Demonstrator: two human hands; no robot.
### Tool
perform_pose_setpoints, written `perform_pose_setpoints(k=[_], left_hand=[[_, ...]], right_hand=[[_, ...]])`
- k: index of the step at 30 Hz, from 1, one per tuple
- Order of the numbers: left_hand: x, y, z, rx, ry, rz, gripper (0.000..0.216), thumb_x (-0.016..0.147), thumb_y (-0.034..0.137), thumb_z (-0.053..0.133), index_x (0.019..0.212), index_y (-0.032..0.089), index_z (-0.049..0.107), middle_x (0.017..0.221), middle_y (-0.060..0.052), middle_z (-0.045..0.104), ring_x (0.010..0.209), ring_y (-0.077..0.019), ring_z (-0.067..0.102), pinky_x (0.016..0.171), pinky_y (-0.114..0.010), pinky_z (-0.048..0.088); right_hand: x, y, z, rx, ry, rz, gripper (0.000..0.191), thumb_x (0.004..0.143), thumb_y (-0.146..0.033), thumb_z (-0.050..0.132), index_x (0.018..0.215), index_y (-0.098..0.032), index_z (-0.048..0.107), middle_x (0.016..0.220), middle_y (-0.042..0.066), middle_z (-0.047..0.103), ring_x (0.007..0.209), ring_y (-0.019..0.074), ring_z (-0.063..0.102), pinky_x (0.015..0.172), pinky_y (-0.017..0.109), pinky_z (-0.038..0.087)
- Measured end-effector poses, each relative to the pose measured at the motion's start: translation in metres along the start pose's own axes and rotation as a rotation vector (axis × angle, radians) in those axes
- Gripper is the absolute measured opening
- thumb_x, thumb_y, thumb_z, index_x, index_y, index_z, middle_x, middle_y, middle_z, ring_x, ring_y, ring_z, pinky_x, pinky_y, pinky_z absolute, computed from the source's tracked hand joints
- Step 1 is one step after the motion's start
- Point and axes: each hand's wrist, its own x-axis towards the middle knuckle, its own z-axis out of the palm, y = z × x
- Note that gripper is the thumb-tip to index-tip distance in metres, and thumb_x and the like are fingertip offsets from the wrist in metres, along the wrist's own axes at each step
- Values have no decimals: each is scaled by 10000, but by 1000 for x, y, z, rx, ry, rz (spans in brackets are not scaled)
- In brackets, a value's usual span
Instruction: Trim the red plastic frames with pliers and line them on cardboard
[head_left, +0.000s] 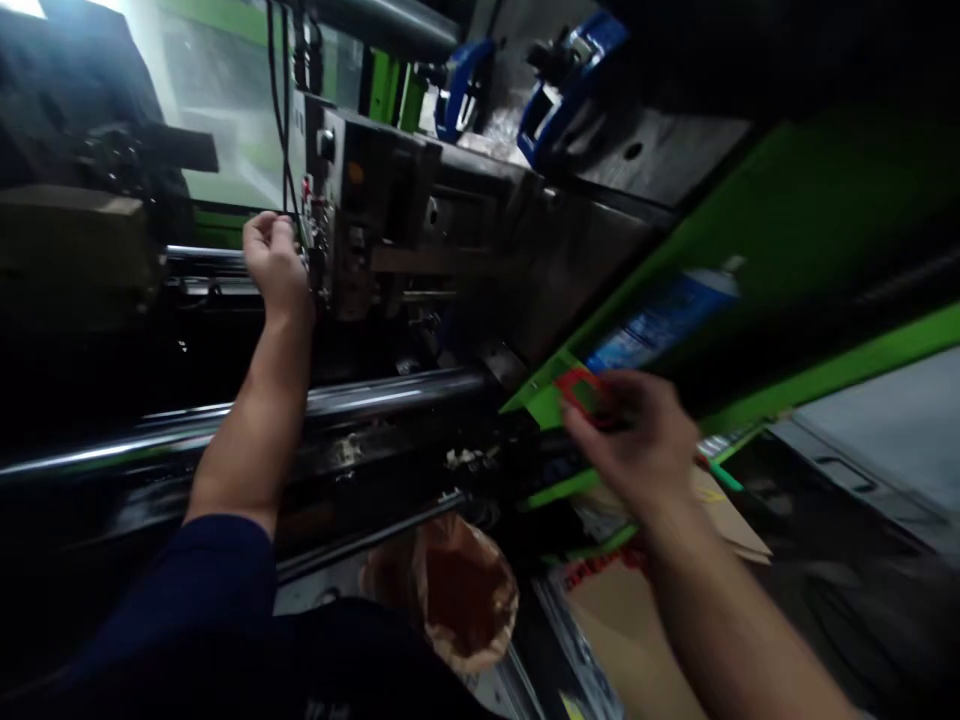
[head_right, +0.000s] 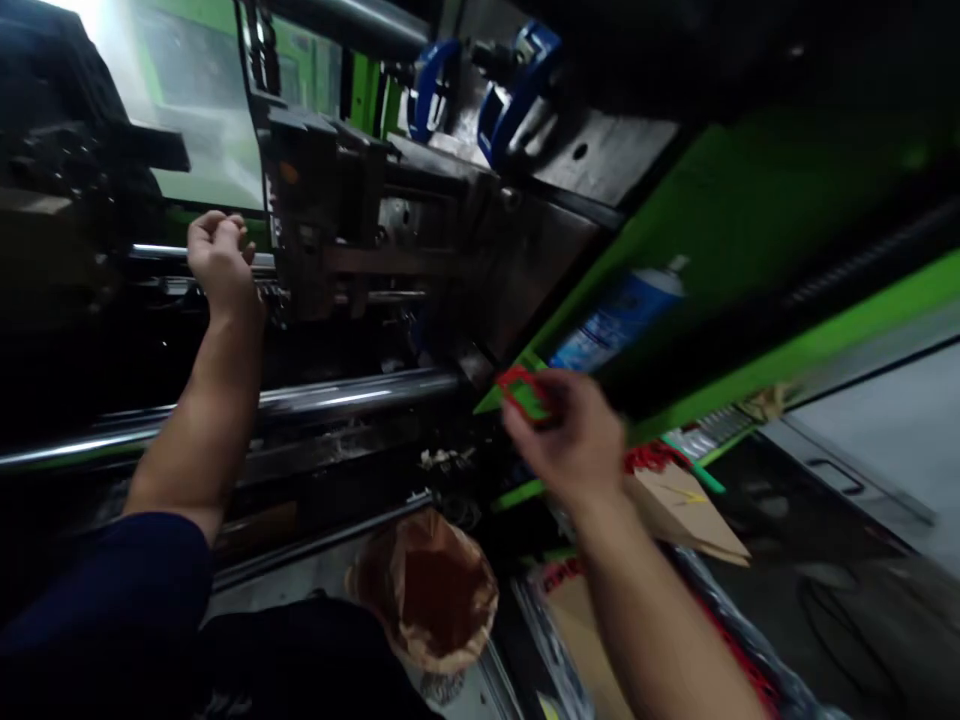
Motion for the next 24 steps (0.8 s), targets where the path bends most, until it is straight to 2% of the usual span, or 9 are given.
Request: perform_pose_setpoints(k=[2,4,7,13,16,18,21,23,24], left_hand=[[-81,36,-1,19,-127,54,187,907,308,639,1062,204,635,1134,-56,673,1086,-195,627,1016,-368,508],[-160,64,1,68,-422,115,366,842,305,721,1194,267,627,1328,-72,627,1228,-247,602,1001,-399,539],[-241,86,5,161,-517,159,549,810,346,762,1315,276,558,1334,-129,607,1238,-287,604,1010,-466,548],[-284,103,2,238,-468,136,650,769,351,802,1357,269,537,1275,-127,640,1148,-286,652,976,-471,582],[-285,114,-9,292,-513,111,750,733,428,849,1396,273,534,1272,-138,654,1165,-311,655,1028,-515,559],[-279,122,-19,307,-623,141,847,692,485,883,1436,293,526,1389,-164,605,1289,-354,592,1097,-562,507],[-256,133,-34,211,-964,275,986,653,462,920,1518,364,457,1596,-132,439,1504,-381,369,1192,-590,409],[-238,137,-38,142,-1210,344,1013,671,365,922,1547,402,413,1573,-90,487,1546,-365,296,1216,-582,385],[-229,139,-39,132,-1289,367,991,693,312,908,1546,413,414,1527,-77,544,1544,-358,307,1215,-579,391]], right_hand=[[-17,-34,17,108,14,-106,293,884,-422,711,1066,-195,672,962,77,680,818,214,664,732,344,563],[-28,-64,24,219,35,-178,233,895,-338,704,1085,-210,665,992,62,674,872,215,664,781,350,578],[-41,-84,21,350,47,-302,271,916,-243,661,1184,-217,635,1090,80,664,974,232,658,854,373,582],[-69,-84,9,497,136,-441,225,982,-202,526,1199,-219,586,1131,102,670,1039,256,634,901,431,562],[-74,-84,-3,609,84,-359,158,958,-296,628,1090,-209,630,1079,95,690,1047,265,636,937,440,548],[-68,-80,-14,789,-196,-150,273,887,-410,748,1023,-191,658,989,75,698,940,244,657,866,399,567],[-49,-66,-24,1150,-1014,127,516,717,-516,893,1000,-138,686,856,41,687,753,184,651,710,298,564],[-34,-59,-22,1300,-1438,133,589,633,-482,947,1024,-115,704,839,31,691,738,167,651,696,262,556],[-28,-58,-18,1335,-1548,112,590,613,-452,959,1027,-110,715,850,31,696,752,164,655,708,254,555]])
